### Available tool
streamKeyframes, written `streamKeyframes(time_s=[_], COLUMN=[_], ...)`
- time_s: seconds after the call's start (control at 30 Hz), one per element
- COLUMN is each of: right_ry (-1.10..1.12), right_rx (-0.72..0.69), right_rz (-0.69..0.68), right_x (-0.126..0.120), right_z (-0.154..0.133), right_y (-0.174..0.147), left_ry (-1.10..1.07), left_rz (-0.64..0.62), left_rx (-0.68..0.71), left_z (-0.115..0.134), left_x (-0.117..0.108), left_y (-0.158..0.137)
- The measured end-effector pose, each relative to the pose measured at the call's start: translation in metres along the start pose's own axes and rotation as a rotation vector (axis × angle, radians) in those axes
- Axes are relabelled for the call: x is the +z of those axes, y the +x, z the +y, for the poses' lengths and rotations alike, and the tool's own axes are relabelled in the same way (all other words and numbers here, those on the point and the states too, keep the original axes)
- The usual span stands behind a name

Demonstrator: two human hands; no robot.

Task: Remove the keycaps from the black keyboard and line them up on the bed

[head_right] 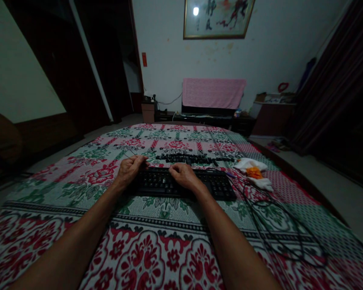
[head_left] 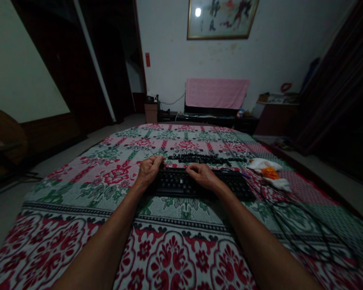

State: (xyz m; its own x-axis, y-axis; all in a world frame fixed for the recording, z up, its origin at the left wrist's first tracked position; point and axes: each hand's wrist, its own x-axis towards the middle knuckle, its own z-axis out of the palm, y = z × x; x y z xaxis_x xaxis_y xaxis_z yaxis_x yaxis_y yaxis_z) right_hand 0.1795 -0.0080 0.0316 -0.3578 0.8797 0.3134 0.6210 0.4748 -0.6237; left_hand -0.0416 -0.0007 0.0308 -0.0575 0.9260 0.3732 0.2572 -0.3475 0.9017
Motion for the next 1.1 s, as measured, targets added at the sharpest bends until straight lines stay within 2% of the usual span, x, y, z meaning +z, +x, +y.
streamKeyframes(time_s=[0.13,0.23,0.5,0.73,0.8,0.9,0.93,0.97,1.03,1.1], right_ry=[0.124,0.155,0.029,-0.102,-0.133,-0.119,-0.088,-0.04,0.086,0.185], right_rx=[-0.013,-0.085,-0.266,-0.226,-0.224,-0.195,-0.164,-0.132,-0.076,-0.033], right_rz=[0.141,0.177,0.262,0.328,0.307,0.298,0.316,0.326,0.3,0.261], right_x=[-0.008,-0.002,0.028,0.032,0.03,0.022,0.02,0.018,0.015,0.016], right_z=[-0.003,-0.013,-0.037,-0.04,-0.038,-0.033,-0.03,-0.027,-0.022,-0.018], right_y=[0.002,0.002,-0.005,-0.005,-0.005,-0.003,-0.002,-0.001,0.0,0.001], left_ry=[0.054,0.088,0.044,0.024,0.023,0.04,0.066,0.135,0.331,0.513], left_rz=[-0.014,-0.024,-0.092,-0.151,-0.224,-0.421,-0.425,-0.402,-0.221,-0.123], left_rx=[0.046,0.082,0.178,0.156,0.133,0.084,0.079,0.074,0.086,0.112], left_z=[0.002,0.007,0.026,0.031,0.034,0.034,0.031,0.026,0.011,-0.006], left_x=[0.003,0.007,0.022,0.034,0.03,0.015,0.008,0.001,-0.013,-0.023], left_y=[-0.001,-0.004,-0.014,-0.02,-0.019,-0.014,-0.011,-0.007,0.0,0.006])
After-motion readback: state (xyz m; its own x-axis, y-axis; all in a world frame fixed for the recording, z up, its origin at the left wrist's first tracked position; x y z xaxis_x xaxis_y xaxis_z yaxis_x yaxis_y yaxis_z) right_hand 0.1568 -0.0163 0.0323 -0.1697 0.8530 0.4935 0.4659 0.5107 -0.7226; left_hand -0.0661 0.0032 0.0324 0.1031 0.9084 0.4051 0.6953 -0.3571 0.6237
